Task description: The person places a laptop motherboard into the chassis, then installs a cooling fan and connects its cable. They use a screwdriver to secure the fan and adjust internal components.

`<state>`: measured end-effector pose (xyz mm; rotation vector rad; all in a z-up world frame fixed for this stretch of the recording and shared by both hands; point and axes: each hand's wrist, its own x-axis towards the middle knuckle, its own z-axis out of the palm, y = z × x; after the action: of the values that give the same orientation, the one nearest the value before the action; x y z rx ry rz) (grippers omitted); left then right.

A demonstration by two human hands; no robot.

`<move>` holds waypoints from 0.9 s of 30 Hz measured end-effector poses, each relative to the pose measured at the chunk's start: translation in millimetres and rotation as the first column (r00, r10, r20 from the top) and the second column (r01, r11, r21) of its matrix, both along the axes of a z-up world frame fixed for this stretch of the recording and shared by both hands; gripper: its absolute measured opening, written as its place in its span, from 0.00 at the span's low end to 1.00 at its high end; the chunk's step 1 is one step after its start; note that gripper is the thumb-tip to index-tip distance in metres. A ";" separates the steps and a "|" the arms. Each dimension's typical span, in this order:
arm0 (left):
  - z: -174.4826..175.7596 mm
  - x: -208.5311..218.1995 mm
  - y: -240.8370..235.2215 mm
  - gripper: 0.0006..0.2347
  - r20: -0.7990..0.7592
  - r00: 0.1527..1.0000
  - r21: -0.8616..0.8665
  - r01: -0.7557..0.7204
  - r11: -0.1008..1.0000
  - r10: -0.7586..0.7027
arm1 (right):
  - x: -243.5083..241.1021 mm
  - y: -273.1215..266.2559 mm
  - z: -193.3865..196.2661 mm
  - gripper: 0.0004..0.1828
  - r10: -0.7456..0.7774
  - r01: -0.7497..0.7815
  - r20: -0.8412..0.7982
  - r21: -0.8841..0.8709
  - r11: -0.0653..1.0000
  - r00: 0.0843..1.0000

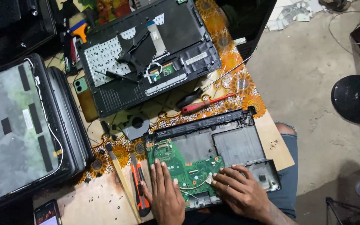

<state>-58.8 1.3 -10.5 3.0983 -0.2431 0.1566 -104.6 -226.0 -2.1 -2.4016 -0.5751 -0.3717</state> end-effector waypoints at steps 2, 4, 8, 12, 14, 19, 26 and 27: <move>-2.9 0.3 -0.1 0.25 -0.009 1.000 -0.014 -0.013 1.000 0.013 | -1.1 -0.6 -3.9 0.17 -0.010 0.010 0.009 -0.007 1.000 1.000; -4.5 -0.1 0.9 0.25 -0.020 0.999 -0.025 -0.029 0.999 0.029 | -1.3 0.5 -5.2 0.16 -0.017 0.018 0.016 -0.011 1.000 1.000; -5.6 1.0 0.8 0.23 -0.025 0.998 -0.146 -0.057 0.988 0.054 | 2.9 0.8 -1.9 0.16 -0.022 0.021 0.022 0.052 0.998 1.000; -4.2 1.7 0.6 0.23 -0.021 0.998 -0.209 -0.064 0.976 0.061 | 5.4 0.6 -6.0 0.17 -0.001 -0.001 0.018 0.120 0.993 1.000; -4.8 1.3 0.1 0.23 -0.011 0.997 -0.220 -0.071 0.973 0.070 | 8.9 1.5 -0.1 0.17 -0.013 0.016 -0.036 0.099 0.995 0.999; -9.5 1.2 1.7 0.23 0.004 0.997 -0.241 -0.070 0.968 0.073 | 13.1 6.0 -0.4 0.19 -0.019 0.024 -0.154 0.031 0.999 0.988; -12.2 1.4 2.0 0.24 -0.024 0.995 -0.250 -0.100 0.963 0.097 | 19.3 11.0 -3.9 0.21 0.054 -0.052 -0.077 0.035 0.998 0.996; -12.3 1.2 2.0 0.24 -0.032 0.995 -0.248 -0.104 0.963 0.099 | 20.0 11.8 -2.8 0.18 0.079 -0.075 -0.049 0.085 0.994 0.996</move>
<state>-57.5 3.2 -22.8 2.8604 -0.0578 0.1466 -84.6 -214.1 -4.8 -2.2955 -0.6151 -0.2932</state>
